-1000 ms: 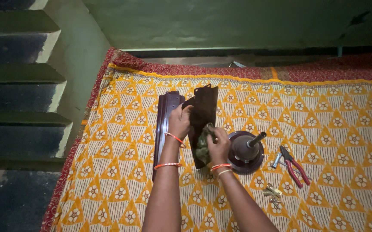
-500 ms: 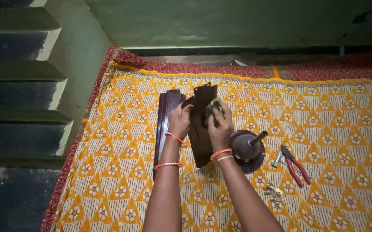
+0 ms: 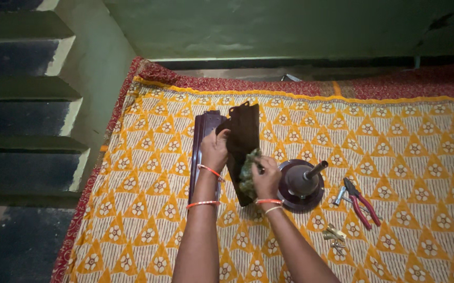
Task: The person wipes disassembled electric fan blades with a cloth, turning each blade over to clean both sides while the fan motor hub, screws and pliers lie on the mat. The person works through the blades one at a time, holding each on their lap.
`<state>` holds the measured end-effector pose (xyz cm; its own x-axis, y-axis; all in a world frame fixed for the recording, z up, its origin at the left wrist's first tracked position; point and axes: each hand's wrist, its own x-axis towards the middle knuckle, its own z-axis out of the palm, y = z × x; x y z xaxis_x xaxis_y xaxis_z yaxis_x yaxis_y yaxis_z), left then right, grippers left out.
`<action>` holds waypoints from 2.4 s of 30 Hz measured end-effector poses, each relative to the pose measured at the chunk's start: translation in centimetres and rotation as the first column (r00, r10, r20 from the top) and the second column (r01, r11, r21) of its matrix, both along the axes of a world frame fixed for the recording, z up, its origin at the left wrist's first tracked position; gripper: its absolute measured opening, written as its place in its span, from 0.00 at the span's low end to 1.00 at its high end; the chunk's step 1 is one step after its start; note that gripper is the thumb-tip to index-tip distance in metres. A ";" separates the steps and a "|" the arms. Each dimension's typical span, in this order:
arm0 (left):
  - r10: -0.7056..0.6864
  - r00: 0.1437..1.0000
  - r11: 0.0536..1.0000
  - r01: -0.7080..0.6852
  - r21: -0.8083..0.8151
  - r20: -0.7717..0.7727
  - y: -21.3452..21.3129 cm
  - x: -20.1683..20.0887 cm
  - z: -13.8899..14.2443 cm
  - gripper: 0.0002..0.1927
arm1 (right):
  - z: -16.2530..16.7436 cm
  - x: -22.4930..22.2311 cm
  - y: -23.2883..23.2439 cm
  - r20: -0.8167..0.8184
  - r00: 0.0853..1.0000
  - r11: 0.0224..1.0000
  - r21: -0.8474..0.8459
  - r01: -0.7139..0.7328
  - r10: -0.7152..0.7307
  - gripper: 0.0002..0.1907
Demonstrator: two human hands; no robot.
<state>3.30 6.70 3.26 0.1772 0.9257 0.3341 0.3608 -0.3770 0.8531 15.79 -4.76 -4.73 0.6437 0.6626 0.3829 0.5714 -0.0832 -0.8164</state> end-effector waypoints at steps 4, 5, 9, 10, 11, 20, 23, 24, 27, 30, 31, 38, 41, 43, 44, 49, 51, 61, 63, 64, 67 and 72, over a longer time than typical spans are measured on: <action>-0.041 0.999 0.999 0.041 -0.001 0.016 0.0 0.3 0.3 0.22 | 3.8 -2.3 0.1 0.119 0.990 0.982 0.164 -0.092 0.073 0.10; -0.052 0.998 0.998 0.052 -0.031 0.024 -0.1 0.2 0.5 0.22 | 4.8 -2.6 0.3 0.112 0.990 0.976 0.192 -0.104 0.084 0.10; -0.112 0.987 0.994 0.113 -0.002 0.118 -0.8 0.5 1.0 0.21 | 7.9 -3.0 0.5 0.115 0.980 0.935 0.299 -0.190 0.163 0.14; -0.134 0.979 0.990 0.138 -0.016 0.155 -1.0 0.7 1.0 0.21 | 8.3 -3.0 0.6 0.104 0.979 0.932 0.302 -0.200 0.176 0.14; -0.153 0.969 0.987 0.161 -0.026 0.192 -1.0 1.0 1.1 0.21 | 8.6 -3.0 0.6 0.095 0.977 0.927 0.308 -0.213 0.193 0.14; -0.113 0.981 0.993 0.115 -0.004 0.155 -0.6 1.1 0.8 0.22 | 3.6 -2.4 -0.4 0.194 0.964 0.952 0.213 -0.221 0.181 0.12; -0.098 0.989 0.995 0.098 0.008 0.106 -0.5 0.8 0.6 0.23 | 1.2 -2.3 -1.0 0.146 0.970 0.963 0.158 -0.217 0.194 0.10; -0.089 0.994 0.996 0.089 0.006 0.070 -0.5 0.5 0.5 0.23 | 0.6 -2.1 -1.2 0.146 0.968 0.967 0.122 -0.224 0.206 0.10; -0.051 0.998 0.998 0.053 -0.045 0.028 -0.3 0.0 0.4 0.23 | -0.1 -1.8 -1.6 0.128 0.964 0.971 0.027 -0.240 0.234 0.09; -0.039 0.998 0.998 0.037 0.046 0.049 -0.2 -0.4 0.3 0.23 | 0.8 -1.9 -1.8 0.087 0.965 0.969 -0.026 -0.246 0.248 0.09; -0.044 0.998 0.997 0.041 0.061 0.042 -0.2 -0.3 0.3 0.23 | 1.4 -2.0 -1.9 0.084 0.962 0.966 -0.019 -0.258 0.259 0.10; -0.057 0.998 0.998 0.057 0.013 0.029 -0.3 0.4 0.3 0.21 | 7.0 -4.8 -0.8 0.048 0.947 0.915 0.247 -0.319 0.317 0.13; -0.075 0.994 0.997 0.077 -0.013 0.080 -0.6 1.0 0.4 0.20 | 7.6 -4.9 -0.7 0.223 0.939 0.923 0.225 -0.311 0.262 0.12; -0.068 0.995 0.998 0.068 0.009 0.076 -0.5 1.1 0.4 0.20 | 6.9 -4.6 -0.8 0.233 0.932 0.923 0.205 -0.326 0.277 0.12; -0.062 0.996 0.997 0.060 0.038 0.060 -0.5 1.1 0.4 0.20 | 6.2 -4.4 -1.0 0.236 0.929 0.924 0.189 -0.331 0.285 0.11; -0.049 0.997 0.999 0.049 -0.006 0.063 -0.4 1.0 0.1 0.19 | 2.5 -3.9 -2.0 0.239 0.916 0.926 0.124 -0.358 0.322 0.11; -0.039 0.997 0.999 0.042 -0.035 0.071 -0.5 0.7 0.1 0.19 | 1.9 -3.8 -2.5 0.188 0.918 0.926 0.078 -0.368 0.349 0.10; -0.053 0.998 0.996 0.051 0.079 0.022 -0.2 1.0 -0.1 0.20 | 6.0 -3.5 -0.1 0.153 0.949 0.907 0.284 -0.310 0.277 0.11; -0.095 0.990 0.992 0.085 0.095 0.105 -0.3 1.2 -0.1 0.21 | 5.6 -3.2 -0.1 0.144 0.948 0.910 0.270 -0.314 0.284 0.10; -0.082 0.994 0.994 0.076 0.083 0.072 -0.2 1.2 -0.1 0.21 | 4.9 -3.0 -0.4 0.140 0.947 0.916 0.246 -0.317 0.291 0.10; -0.058 0.998 0.998 0.057 0.033 0.026 -0.2 0.9 0.0 0.21 | 1.9 -2.3 -1.4 0.189 0.943 0.945 0.124 -0.301 0.275 0.10; -0.053 0.996 0.999 0.052 0.012 0.077 0.0 0.0 0.3 0.25 | -1.9 -0.4 -2.4 0.079 0.970 0.972 -0.075 -0.224 0.229 0.11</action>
